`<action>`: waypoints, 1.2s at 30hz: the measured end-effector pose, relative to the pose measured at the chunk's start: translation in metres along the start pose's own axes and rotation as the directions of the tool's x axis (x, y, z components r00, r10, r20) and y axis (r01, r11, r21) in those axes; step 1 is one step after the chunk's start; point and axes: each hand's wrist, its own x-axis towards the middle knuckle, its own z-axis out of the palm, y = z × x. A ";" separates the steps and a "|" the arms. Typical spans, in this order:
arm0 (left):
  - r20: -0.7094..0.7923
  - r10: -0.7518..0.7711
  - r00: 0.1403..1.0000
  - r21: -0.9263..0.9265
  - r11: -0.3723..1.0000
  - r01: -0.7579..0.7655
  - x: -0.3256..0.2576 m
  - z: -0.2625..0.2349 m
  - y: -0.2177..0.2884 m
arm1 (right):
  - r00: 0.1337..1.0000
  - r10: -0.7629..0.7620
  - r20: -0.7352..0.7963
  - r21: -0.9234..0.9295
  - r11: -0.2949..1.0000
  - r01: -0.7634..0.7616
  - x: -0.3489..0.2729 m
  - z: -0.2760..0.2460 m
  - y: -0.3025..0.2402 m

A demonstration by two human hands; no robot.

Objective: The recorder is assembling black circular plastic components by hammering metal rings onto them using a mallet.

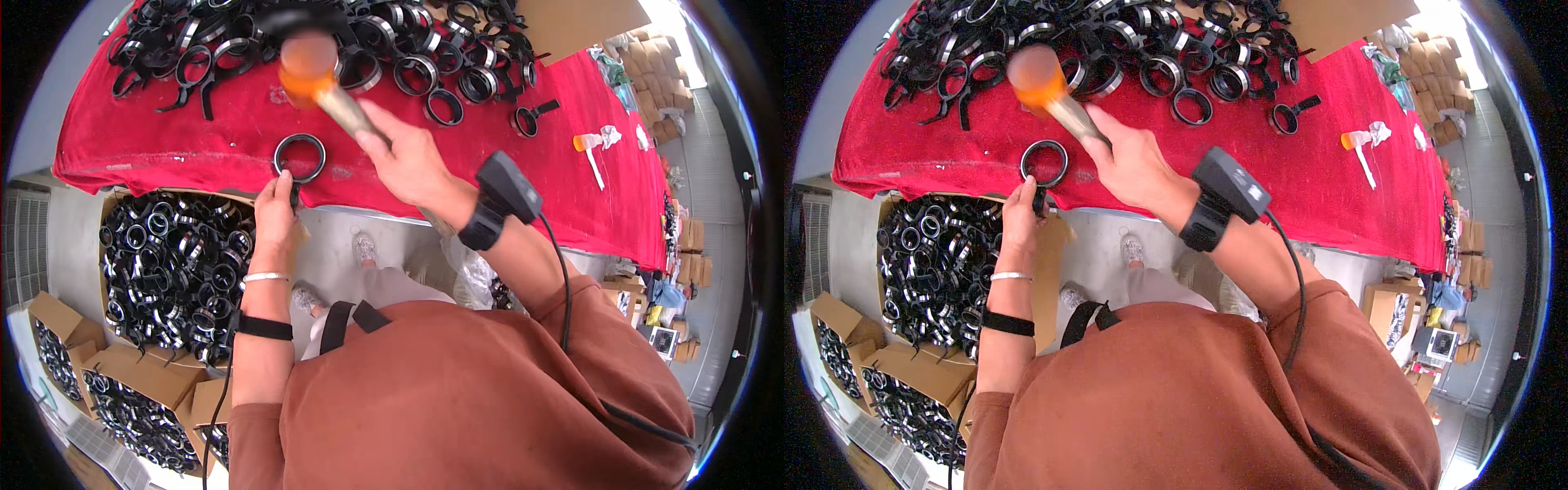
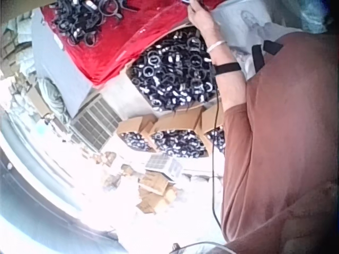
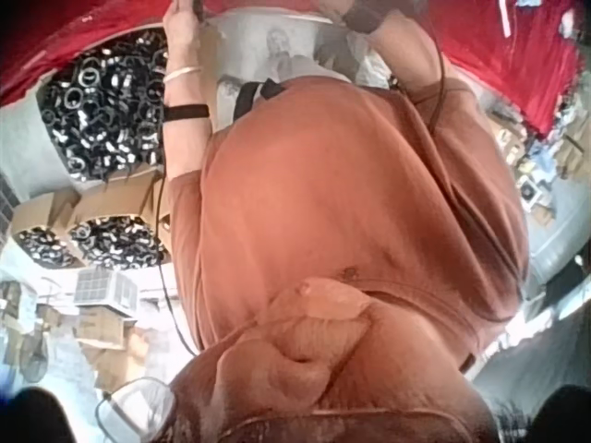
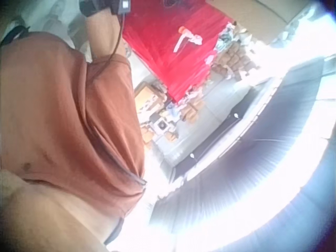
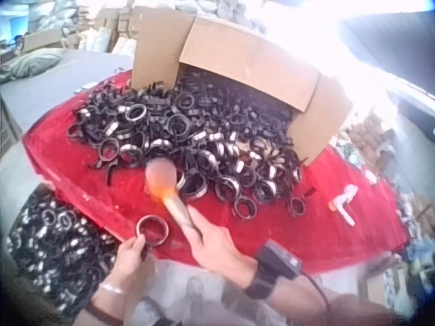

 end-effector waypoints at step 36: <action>0.165 0.070 0.984 -0.061 0.996 -0.060 -0.005 -0.014 -0.006 | 0.932 0.315 0.177 0.214 0.912 -0.349 -0.101 0.027 0.066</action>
